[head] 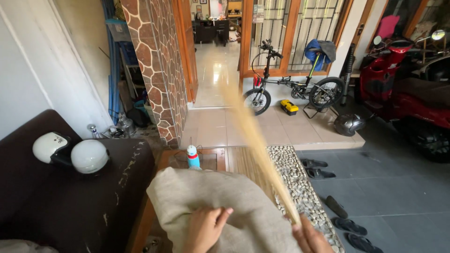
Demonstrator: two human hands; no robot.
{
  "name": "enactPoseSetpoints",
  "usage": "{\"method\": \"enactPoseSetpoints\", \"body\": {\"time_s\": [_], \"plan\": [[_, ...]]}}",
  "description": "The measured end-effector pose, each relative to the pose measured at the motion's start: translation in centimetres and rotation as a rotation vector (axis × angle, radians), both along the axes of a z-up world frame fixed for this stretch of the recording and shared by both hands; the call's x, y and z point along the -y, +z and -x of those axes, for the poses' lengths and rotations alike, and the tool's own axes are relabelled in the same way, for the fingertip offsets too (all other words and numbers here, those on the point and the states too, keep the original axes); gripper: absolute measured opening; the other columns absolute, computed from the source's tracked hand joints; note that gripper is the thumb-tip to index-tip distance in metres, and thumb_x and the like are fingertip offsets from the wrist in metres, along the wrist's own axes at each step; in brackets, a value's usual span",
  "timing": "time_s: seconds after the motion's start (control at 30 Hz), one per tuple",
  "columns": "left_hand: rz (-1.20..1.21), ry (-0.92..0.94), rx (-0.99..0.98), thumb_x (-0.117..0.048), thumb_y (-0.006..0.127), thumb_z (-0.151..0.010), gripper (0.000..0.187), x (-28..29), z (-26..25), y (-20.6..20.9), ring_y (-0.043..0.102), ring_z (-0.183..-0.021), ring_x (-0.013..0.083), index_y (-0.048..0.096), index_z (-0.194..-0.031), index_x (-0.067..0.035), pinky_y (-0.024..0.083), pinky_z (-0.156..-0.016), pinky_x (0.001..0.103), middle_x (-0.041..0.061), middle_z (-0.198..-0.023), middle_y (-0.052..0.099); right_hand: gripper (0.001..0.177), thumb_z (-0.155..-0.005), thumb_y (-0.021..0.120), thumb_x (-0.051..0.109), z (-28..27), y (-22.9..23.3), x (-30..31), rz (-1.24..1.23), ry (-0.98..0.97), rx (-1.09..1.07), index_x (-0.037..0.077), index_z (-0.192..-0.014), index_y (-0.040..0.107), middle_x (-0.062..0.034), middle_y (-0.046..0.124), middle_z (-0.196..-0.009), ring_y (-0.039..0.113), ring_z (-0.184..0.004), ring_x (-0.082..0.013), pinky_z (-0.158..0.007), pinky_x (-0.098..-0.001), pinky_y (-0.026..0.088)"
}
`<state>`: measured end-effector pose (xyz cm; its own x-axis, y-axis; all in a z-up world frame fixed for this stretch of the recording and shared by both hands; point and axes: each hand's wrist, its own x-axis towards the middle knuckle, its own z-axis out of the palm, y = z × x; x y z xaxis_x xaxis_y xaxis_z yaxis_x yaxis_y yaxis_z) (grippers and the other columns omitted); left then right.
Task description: Beating a cushion with a broom stick to remove dust.
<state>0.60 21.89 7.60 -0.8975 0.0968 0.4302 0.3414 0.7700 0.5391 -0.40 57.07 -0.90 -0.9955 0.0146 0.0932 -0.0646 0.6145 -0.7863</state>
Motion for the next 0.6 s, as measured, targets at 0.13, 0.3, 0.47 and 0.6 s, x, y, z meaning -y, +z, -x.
{"method": "enactPoseSetpoints", "body": {"time_s": [0.13, 0.3, 0.47, 0.6], "plan": [[0.083, -0.011, -0.084, -0.045, 0.064, -0.096, 0.046, 0.6, 0.0, -2.7, 0.063, -0.059, 0.0355, 0.069, -0.067, -0.009, 0.047, -0.067, 0.047, 0.014, -0.059, 0.065, 0.053, -0.09, 0.064, 0.039, 6.3, -17.2, -3.5, -0.135, -0.254, -0.621, 0.007, -0.132, 0.061, -0.0212, 0.073, -0.069, 0.069, -0.049, -0.0269, -0.047, -0.0447, 0.054], [0.118, 0.122, -0.104, -0.047, 0.067, -0.091, 0.047, 2.4, 0.6, -6.9, 0.064, -0.064, 0.035, 0.065, -0.065, -0.008, 0.047, -0.071, 0.047, 0.015, -0.066, 0.065, 0.046, -0.094, 0.063, 0.036, 5.3, -15.6, -3.9, -0.337, -0.098, -0.393, 0.008, -0.13, 0.058, -0.0191, 0.075, -0.071, 0.073, -0.057, -0.031, -0.052, -0.048, 0.057], [0.156, 0.181, -0.039, -0.049, 0.066, -0.09, 0.046, 4.1, 0.9, -9.6, 0.066, -0.07, 0.033, 0.066, -0.068, -0.009, 0.048, -0.075, 0.047, 0.015, -0.065, 0.065, 0.043, -0.096, 0.063, 0.032, 4.4, -11.8, -3.4, -0.456, 0.03, -0.254, 0.008, -0.131, 0.054, -0.0187, 0.075, -0.072, 0.077, -0.063, -0.035, -0.057, -0.0503, 0.059], [0.168, 0.225, 0.057, -0.051, 0.065, -0.091, 0.044, 3.6, 0.5, -9.2, 0.066, -0.073, 0.0312, 0.068, -0.073, -0.011, 0.048, -0.079, 0.046, 0.014, -0.067, 0.066, 0.044, -0.096, 0.061, 0.03, 1.3, -2.9, 1.6, -0.404, 0.03, -0.282, 0.009, -0.133, 0.05, -0.021, 0.074, -0.069, 0.078, -0.064, -0.0368, -0.059, -0.0508, 0.06]]}}
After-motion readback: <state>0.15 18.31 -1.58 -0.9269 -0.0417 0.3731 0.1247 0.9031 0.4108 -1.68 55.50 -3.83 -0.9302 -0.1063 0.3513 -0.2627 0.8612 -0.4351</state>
